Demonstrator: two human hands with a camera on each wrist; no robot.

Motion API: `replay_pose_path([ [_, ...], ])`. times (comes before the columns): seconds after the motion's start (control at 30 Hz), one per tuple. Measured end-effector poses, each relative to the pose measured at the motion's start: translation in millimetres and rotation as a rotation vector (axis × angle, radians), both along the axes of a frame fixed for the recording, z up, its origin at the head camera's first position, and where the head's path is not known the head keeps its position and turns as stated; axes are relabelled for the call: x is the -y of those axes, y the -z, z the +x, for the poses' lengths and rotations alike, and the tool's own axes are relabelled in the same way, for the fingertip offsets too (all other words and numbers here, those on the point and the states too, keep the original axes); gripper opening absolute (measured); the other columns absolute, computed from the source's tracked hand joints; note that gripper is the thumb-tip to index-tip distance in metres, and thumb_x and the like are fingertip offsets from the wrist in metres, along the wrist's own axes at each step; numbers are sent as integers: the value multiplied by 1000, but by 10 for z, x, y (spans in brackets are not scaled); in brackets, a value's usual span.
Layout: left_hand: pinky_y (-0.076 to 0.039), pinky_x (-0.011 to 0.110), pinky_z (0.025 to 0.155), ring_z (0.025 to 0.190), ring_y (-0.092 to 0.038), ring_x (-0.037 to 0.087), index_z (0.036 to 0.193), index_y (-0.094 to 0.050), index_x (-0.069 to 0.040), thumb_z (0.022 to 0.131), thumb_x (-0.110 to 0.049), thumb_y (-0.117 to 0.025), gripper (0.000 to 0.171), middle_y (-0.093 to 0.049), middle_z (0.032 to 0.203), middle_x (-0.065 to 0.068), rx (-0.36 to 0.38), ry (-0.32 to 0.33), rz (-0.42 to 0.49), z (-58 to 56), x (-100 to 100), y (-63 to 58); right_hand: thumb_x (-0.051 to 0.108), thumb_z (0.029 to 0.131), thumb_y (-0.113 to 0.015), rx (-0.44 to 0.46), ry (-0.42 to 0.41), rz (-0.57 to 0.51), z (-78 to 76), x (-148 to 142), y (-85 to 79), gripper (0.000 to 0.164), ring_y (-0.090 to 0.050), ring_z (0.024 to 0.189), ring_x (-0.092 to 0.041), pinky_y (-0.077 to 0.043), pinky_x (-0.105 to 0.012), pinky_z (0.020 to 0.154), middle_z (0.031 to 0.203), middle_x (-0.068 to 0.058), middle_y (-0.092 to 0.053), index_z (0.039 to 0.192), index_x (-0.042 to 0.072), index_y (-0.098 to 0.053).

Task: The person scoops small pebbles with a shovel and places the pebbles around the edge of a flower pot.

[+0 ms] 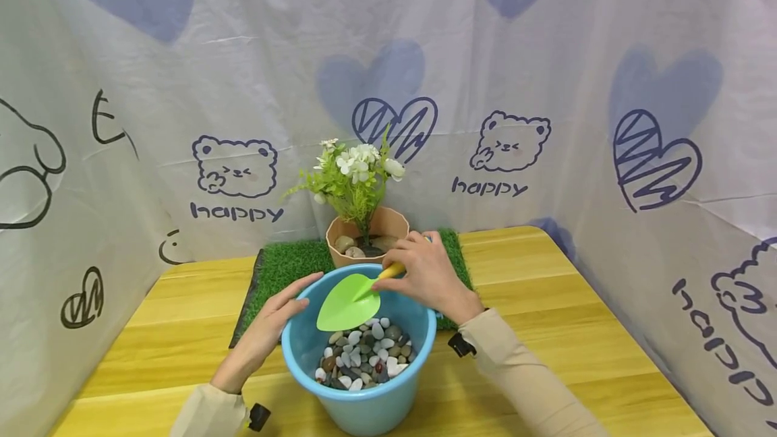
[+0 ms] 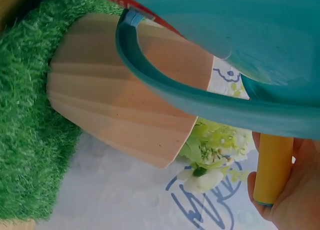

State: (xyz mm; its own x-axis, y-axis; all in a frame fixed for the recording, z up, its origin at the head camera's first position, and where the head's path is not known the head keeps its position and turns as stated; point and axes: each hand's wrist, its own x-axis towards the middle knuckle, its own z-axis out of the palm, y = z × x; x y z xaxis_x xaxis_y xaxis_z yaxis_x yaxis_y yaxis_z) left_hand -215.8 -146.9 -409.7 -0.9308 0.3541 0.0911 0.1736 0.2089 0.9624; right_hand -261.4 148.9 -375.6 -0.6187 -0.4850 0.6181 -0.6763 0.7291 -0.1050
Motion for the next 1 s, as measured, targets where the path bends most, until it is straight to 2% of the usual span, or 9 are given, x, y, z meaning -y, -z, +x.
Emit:
replay_pose_path([
  [0.13, -58, 46, 85, 111, -66, 33, 149, -42, -27, 104, -30, -43, 44, -51, 143, 16, -6, 15, 14, -11, -10, -2, 58, 70, -79, 11, 15, -36, -6, -4, 16, 34, -44, 78, -7, -34, -39, 83, 89, 14, -70, 85, 29, -76],
  [0.3, -59, 45, 84, 110, -66, 32, 149, -42, -25, 104, -29, -43, 45, -52, 143, 16, 3, -1, 6, -10, -9, 13, 59, 70, -79, 18, 22, -47, 4, 5, 30, 33, -44, 78, -6, -33, -38, 80, 90, 15, -71, 85, 30, -75],
  [0.53, -59, 41, 83, 109, -67, 29, 146, -45, -32, 104, -27, -45, 43, -54, 141, 11, 1, -27, -2, 9, -5, 14, 58, 69, -80, 30, 19, -64, 1, 19, 32, 33, -48, 81, -8, -34, -39, 82, 91, 13, -72, 83, 29, -75],
  [0.7, -59, 42, 83, 109, -66, 31, 147, -43, -30, 104, -29, -45, 44, -52, 142, 17, -9, -4, 1, 2, 3, 1, 58, 69, -80, 40, 21, -76, 9, 10, 26, 33, -50, 82, -9, -34, -40, 83, 91, 13, -72, 83, 29, -75],
  [1.0, -59, 41, 85, 109, -67, 30, 149, -41, -27, 105, -31, -44, 45, -51, 143, 18, 7, 27, 3, 12, 10, -16, 58, 69, -80, 40, 20, -88, 8, 2, 45, 33, -50, 82, -8, -35, -39, 83, 89, 14, -71, 84, 29, -76],
])
